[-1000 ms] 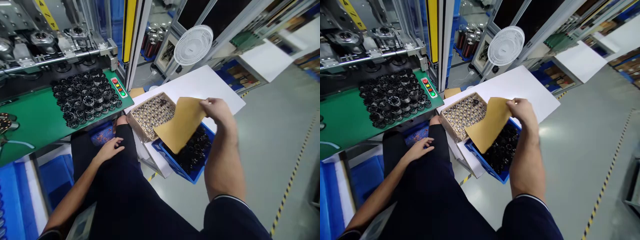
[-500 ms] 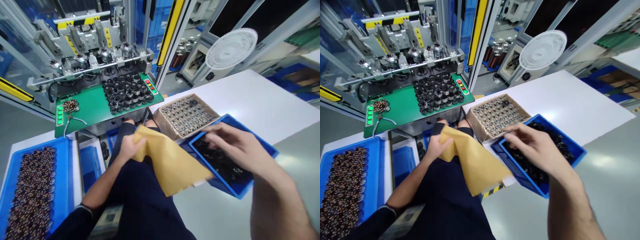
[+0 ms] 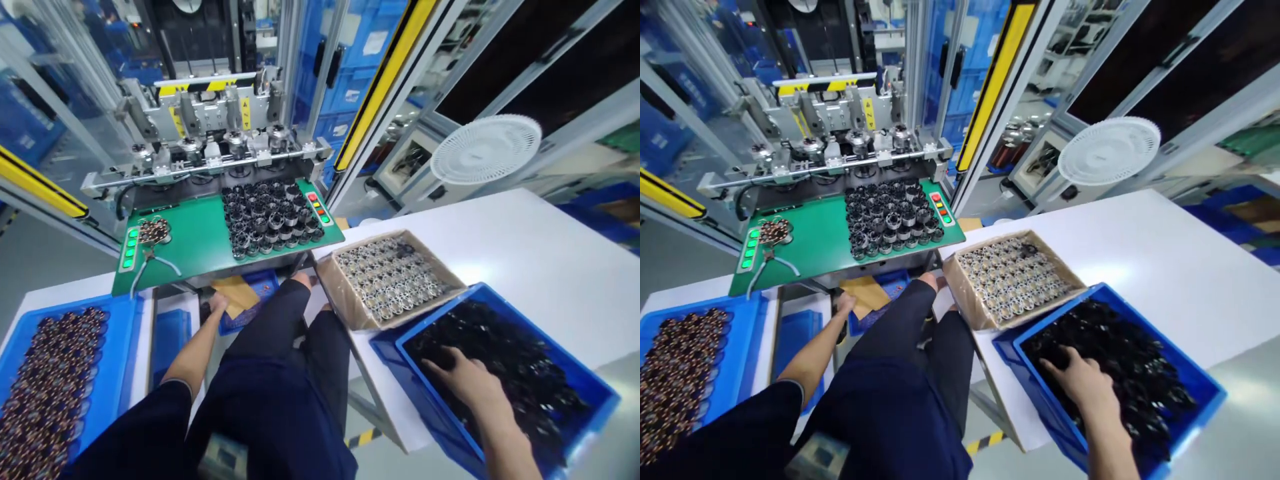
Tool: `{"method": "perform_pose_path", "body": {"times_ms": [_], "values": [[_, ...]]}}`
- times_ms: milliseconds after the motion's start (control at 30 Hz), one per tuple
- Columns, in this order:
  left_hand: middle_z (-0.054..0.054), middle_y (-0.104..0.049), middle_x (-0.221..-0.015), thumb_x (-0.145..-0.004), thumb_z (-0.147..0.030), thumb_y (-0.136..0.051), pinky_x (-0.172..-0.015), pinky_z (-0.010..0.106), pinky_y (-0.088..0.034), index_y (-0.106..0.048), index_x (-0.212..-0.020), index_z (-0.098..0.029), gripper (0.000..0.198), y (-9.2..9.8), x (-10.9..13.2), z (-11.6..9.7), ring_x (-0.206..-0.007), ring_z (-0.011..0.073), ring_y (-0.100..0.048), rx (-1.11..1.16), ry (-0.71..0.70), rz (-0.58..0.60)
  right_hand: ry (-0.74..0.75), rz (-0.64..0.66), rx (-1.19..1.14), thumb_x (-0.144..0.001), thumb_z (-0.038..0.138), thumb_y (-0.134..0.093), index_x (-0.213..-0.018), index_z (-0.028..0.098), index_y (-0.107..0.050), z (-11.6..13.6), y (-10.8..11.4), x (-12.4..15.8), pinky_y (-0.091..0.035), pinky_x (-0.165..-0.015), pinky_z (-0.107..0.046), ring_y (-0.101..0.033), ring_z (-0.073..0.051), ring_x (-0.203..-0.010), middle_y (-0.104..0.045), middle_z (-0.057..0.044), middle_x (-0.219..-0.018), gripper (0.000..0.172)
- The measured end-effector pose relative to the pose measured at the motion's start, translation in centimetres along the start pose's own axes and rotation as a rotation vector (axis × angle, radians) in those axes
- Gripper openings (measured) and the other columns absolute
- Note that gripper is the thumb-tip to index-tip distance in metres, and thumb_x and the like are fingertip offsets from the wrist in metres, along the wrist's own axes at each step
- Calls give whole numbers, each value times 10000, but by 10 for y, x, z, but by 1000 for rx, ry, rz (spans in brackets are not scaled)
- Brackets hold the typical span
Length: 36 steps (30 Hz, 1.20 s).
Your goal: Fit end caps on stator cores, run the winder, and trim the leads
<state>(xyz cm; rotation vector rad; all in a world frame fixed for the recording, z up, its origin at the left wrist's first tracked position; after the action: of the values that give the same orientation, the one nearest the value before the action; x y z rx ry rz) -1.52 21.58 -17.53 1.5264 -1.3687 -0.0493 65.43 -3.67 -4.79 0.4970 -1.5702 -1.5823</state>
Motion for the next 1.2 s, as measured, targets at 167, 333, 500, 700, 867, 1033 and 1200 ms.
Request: {"method": "perform_pose_path", "body": {"times_ms": [167,333,500,700,867,1033,1200], "values": [[153,-798,-1607,-1205,-479,-925,-1187,564,-769,-787,-1612,-190,518,-41,-21,-68,-1402,340,-832,-41,-138,-43,-187,-22,14,-879,377,-905,-1110,227,-914,-53,-13,-2,-785,-924,-636,-902,-479,-941,-793,-175,-994,276],[138,-843,-1484,-1226,-549,-883,-1151,542,-770,-812,-1522,-177,481,-105,-18,-162,-1308,312,-856,-44,-525,-15,-307,6,-41,-1068,376,-827,-1350,193,-939,-97,-41,24,-736,-910,-522,-881,-413,-1109,-789,-262,-1455,354],[141,-916,-1225,-1249,-626,-711,-1084,476,-752,-861,-1385,-155,513,-147,75,-236,-1063,264,-882,64,-1022,140,-294,29,-121,-1103,343,-791,-1309,283,-942,-110,-50,35,-672,-888,-477,-844,-350,-1053,-826,-159,-1392,262],[47,-943,-1108,-1232,-522,-827,-1024,384,-700,-986,-1226,-299,274,-213,233,-325,-1026,235,-877,-180,-1545,562,-260,13,-239,-1049,380,-872,-1390,281,-914,-123,-52,32,-690,-945,-498,-796,-295,-907,-793,-133,-1275,358],[84,-932,-1437,-1203,-288,-817,-1131,455,-690,-931,-1505,-297,323,-304,303,-341,-1354,337,-881,-994,-1722,682,-233,-17,-361,-968,322,-929,-1248,270,-919,-124,-57,25,-696,-1121,-572,-761,-329,-962,-756,-109,-1106,285],[183,-928,-1416,-1066,-113,-786,-1097,512,-709,-966,-1367,-183,358,-336,326,-339,-1348,434,-894,-1178,-1700,647,-246,-152,-645,-1088,488,-862,-1460,272,-886,-124,-40,30,-713,-1231,-624,-833,-325,-1027,-793,-126,-1209,431],[197,-932,-1292,-1034,-54,-730,-1163,525,-699,-960,-1185,-161,295,-334,330,-339,-1274,416,-893,-1194,-1691,637,-261,-236,-1098,-1001,766,-943,-1351,298,-833,-115,-44,34,-835,-1036,-499,-922,-269,-999,-829,-45,-1170,595]]}}
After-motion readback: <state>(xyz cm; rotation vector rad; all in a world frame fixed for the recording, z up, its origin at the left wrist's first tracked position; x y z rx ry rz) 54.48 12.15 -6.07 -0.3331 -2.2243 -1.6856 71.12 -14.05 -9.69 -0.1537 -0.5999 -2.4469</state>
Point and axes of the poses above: each hand's wrist, its own x-axis away from the middle knuckle, its own y-axis out of the back of the hand, z = x × y, the point moved 10 cm from there along -x, towards the middle knuckle
